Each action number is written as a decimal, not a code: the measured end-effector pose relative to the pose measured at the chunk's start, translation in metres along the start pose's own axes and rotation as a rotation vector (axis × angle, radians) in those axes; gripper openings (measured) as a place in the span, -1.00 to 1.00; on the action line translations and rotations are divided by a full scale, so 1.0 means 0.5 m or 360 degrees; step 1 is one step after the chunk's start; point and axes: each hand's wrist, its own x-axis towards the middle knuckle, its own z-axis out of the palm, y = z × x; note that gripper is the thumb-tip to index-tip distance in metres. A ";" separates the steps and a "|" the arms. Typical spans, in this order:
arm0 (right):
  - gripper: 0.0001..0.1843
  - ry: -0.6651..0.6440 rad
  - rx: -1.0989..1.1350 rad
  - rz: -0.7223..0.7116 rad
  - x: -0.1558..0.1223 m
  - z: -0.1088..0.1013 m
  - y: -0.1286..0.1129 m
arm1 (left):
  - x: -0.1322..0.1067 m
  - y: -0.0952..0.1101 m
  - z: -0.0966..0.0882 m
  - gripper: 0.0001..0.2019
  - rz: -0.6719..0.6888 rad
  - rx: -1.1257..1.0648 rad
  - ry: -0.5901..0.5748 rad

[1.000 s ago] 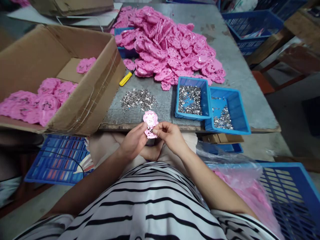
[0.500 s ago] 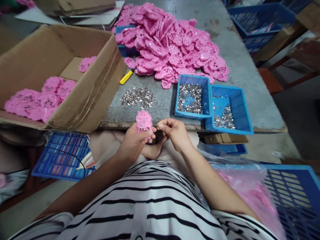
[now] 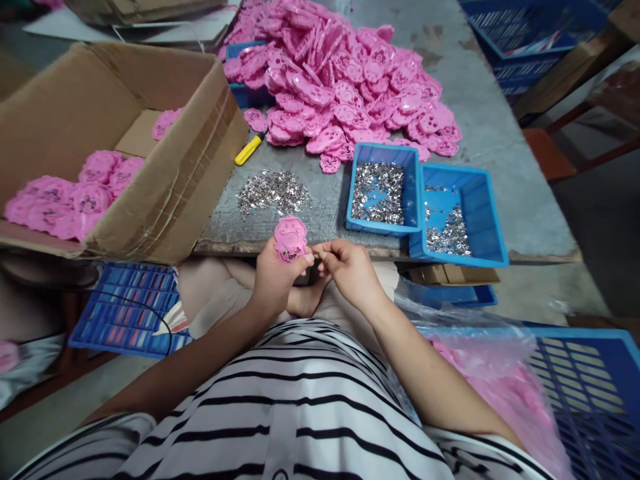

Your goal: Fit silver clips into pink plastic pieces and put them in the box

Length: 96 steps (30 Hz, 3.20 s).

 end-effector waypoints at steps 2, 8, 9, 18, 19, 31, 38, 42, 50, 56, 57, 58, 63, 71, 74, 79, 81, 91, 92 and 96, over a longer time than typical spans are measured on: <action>-0.82 0.0003 -0.0207 -0.0122 -0.005 -0.002 0.002 | 0.002 -0.002 0.002 -0.74 0.0015 0.0065 0.0032; -0.73 0.0001 -0.0592 -0.0526 -0.023 0.001 0.001 | 0.007 -0.003 0.003 -0.78 0.0084 0.0123 0.0185; -0.73 0.0001 -0.0561 -0.0517 -0.024 0.002 0.001 | 0.008 -0.004 0.002 -0.78 0.0082 0.0095 0.0187; -0.76 0.0103 0.0222 -0.0059 -0.005 0.017 0.016 | -0.001 0.017 0.001 -0.76 -0.0233 -0.0635 -0.0191; -0.77 0.0128 0.0195 -0.0091 -0.006 0.019 0.017 | -0.002 0.021 0.001 -0.76 -0.0249 -0.0649 -0.0200; -0.83 0.0114 -0.0735 -0.0868 -0.003 0.004 0.012 | -0.006 0.025 -0.010 -0.73 -0.0382 -0.0678 -0.0342; -0.87 0.0215 -0.0705 -0.0931 -0.003 0.010 0.023 | -0.012 0.035 -0.016 -0.74 -0.0436 -0.0797 -0.0361; -0.88 0.0350 -0.0180 -0.0636 0.003 0.022 0.034 | -0.016 0.037 -0.006 -0.71 -0.0411 -0.0844 -0.0304; -0.94 0.0536 0.0495 -0.0353 0.003 0.054 0.051 | -0.018 0.030 -0.001 -0.67 -0.0366 -0.0888 -0.0277; -0.95 0.0537 0.0381 -0.0369 -0.001 0.053 0.049 | -0.018 0.029 -0.001 -0.71 -0.0362 -0.0804 -0.0225; -0.94 0.0551 0.0323 -0.0403 -0.002 0.054 0.049 | -0.017 0.028 0.001 -0.71 -0.0357 -0.0787 -0.0208; -0.94 0.0561 0.0252 -0.0444 -0.003 0.055 0.050 | -0.017 0.027 0.002 -0.72 -0.0352 -0.0770 -0.0186; -0.93 0.0534 -0.0053 -0.0623 -0.007 0.054 0.049 | -0.016 0.030 0.007 -0.76 -0.0344 -0.0672 -0.0058; -0.90 0.0377 -0.0410 -0.0699 -0.004 0.032 0.026 | -0.017 0.050 0.009 -0.76 -0.0347 -0.0587 -0.0034; -0.87 0.0284 -0.0550 -0.0741 -0.003 0.026 0.021 | -0.017 0.046 0.009 -0.76 -0.0377 -0.0548 -0.0045; -0.85 0.0168 -0.0339 -0.0639 0.007 0.009 0.016 | -0.021 0.047 -0.004 -0.71 -0.0370 -0.0707 -0.0277; -0.86 0.0132 -0.0235 -0.0573 0.009 0.002 0.012 | -0.024 0.050 -0.013 -0.62 -0.0390 -0.0794 -0.0424; -0.83 -0.0002 -0.0405 -0.0559 0.009 -0.012 -0.014 | -0.032 0.059 -0.032 -0.40 -0.0408 -0.0778 -0.0779; -0.83 -0.0017 -0.0427 -0.0560 0.010 -0.013 -0.015 | -0.032 0.060 -0.032 -0.41 -0.0410 -0.0768 -0.0782; -0.84 -0.0119 -0.0448 -0.0553 0.014 -0.019 -0.022 | -0.034 0.065 -0.033 -0.42 -0.0451 -0.0705 -0.0786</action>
